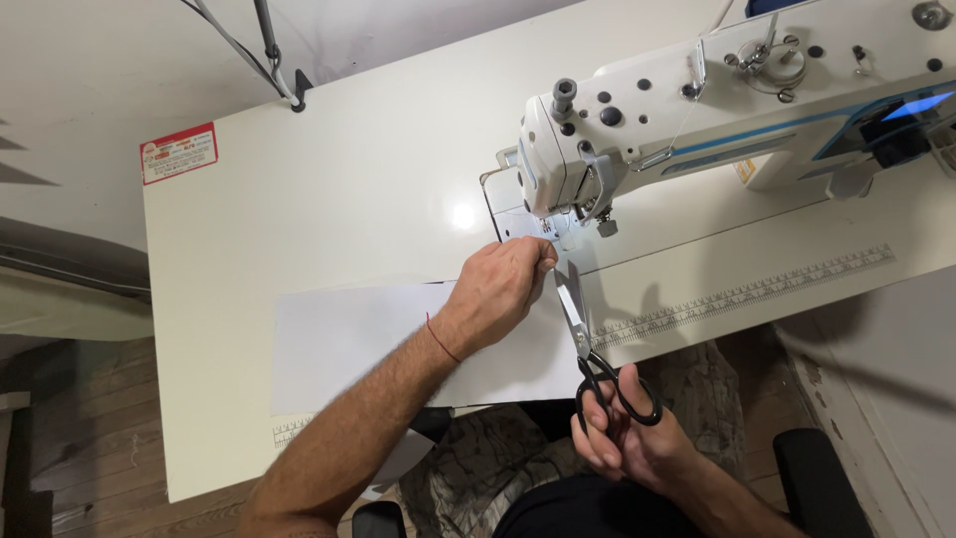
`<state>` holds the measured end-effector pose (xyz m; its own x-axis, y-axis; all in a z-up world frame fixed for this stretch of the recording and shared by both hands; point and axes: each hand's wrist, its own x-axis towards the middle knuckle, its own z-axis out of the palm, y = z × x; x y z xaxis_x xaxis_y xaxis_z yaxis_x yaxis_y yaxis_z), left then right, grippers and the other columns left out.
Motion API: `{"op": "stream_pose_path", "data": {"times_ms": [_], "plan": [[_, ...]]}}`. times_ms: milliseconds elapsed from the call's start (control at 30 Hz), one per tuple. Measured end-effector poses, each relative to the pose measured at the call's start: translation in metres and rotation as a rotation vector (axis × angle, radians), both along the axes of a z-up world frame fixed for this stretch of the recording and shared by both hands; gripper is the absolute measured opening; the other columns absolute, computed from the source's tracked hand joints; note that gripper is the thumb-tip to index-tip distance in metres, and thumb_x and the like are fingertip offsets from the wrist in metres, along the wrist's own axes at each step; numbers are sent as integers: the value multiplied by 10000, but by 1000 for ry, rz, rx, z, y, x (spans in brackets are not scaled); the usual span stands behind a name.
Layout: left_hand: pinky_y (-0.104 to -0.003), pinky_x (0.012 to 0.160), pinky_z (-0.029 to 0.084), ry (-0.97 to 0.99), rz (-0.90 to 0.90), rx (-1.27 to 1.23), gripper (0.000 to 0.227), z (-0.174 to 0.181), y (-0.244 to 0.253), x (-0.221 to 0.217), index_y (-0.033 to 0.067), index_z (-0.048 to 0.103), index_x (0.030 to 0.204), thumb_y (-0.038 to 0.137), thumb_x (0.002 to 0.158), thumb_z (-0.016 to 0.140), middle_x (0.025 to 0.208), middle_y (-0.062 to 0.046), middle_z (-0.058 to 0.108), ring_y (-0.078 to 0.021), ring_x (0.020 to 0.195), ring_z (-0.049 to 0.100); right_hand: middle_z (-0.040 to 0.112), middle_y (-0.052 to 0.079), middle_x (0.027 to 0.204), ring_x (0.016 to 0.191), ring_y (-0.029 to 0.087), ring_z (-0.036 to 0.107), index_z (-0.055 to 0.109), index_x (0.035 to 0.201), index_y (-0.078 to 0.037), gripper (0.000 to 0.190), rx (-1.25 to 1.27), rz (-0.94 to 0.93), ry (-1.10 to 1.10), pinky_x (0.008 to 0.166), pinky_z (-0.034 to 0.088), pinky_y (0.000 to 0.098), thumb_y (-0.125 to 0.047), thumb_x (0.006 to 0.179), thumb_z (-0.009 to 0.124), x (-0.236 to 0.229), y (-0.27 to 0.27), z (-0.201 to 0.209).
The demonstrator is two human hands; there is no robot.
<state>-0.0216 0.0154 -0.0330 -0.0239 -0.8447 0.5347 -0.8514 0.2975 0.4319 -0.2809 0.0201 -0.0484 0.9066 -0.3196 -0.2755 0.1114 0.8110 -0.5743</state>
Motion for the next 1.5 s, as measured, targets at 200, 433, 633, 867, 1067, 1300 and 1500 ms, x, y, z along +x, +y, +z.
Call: {"op": "stream_pose_path", "data": {"times_ms": [200,433,633,867,1067,1300,1500], "plan": [[-361,650,438,-20,12,29,206,2,2,0,91,505,982,174,1114,370,807,-31,603,-211,662,562,435,98,394,446,233,451,532,723,-54,592,29,-63,31,271,228,318,-585,982,488,8,-3,2],[-395,662,510,80,71,57,224,1,-2,14,85,523,1044,218,1110,356,857,-42,607,-223,699,590,530,72,441,414,207,516,595,761,-55,461,-266,-137,17,343,356,324,-437,1016,553,-4,-27,-5],[-415,751,488,232,454,100,262,11,-4,72,159,558,1148,224,1059,321,891,8,670,-254,797,637,842,135,827,736,186,737,838,1045,-35,231,-899,-69,895,719,545,289,-26,814,836,-64,-112,41],[-472,1219,318,-88,747,111,926,33,20,123,78,63,1642,52,919,641,1578,-246,461,-375,1485,420,803,6,1227,1080,226,773,724,1294,-222,499,-1581,148,1596,789,579,367,-518,894,699,-91,-178,70],[-282,725,520,273,235,242,47,30,6,110,167,772,882,172,897,729,896,30,772,-117,730,648,806,56,1208,1161,288,748,739,1286,-381,433,-1759,233,1794,878,606,429,-589,930,608,-88,-210,39],[-342,724,578,-40,-128,284,270,23,-3,43,180,760,1206,307,989,661,1018,-61,698,-205,886,647,740,115,1227,1184,277,673,726,1190,-85,432,-2129,-148,435,1060,479,442,-276,816,825,11,-91,37],[-401,633,526,-185,-23,236,148,5,-19,33,163,748,959,275,995,657,924,-9,646,-237,860,618,658,84,1408,1403,262,532,695,1251,-68,499,-2175,-67,186,1149,413,382,-396,885,780,34,-67,23]]}}
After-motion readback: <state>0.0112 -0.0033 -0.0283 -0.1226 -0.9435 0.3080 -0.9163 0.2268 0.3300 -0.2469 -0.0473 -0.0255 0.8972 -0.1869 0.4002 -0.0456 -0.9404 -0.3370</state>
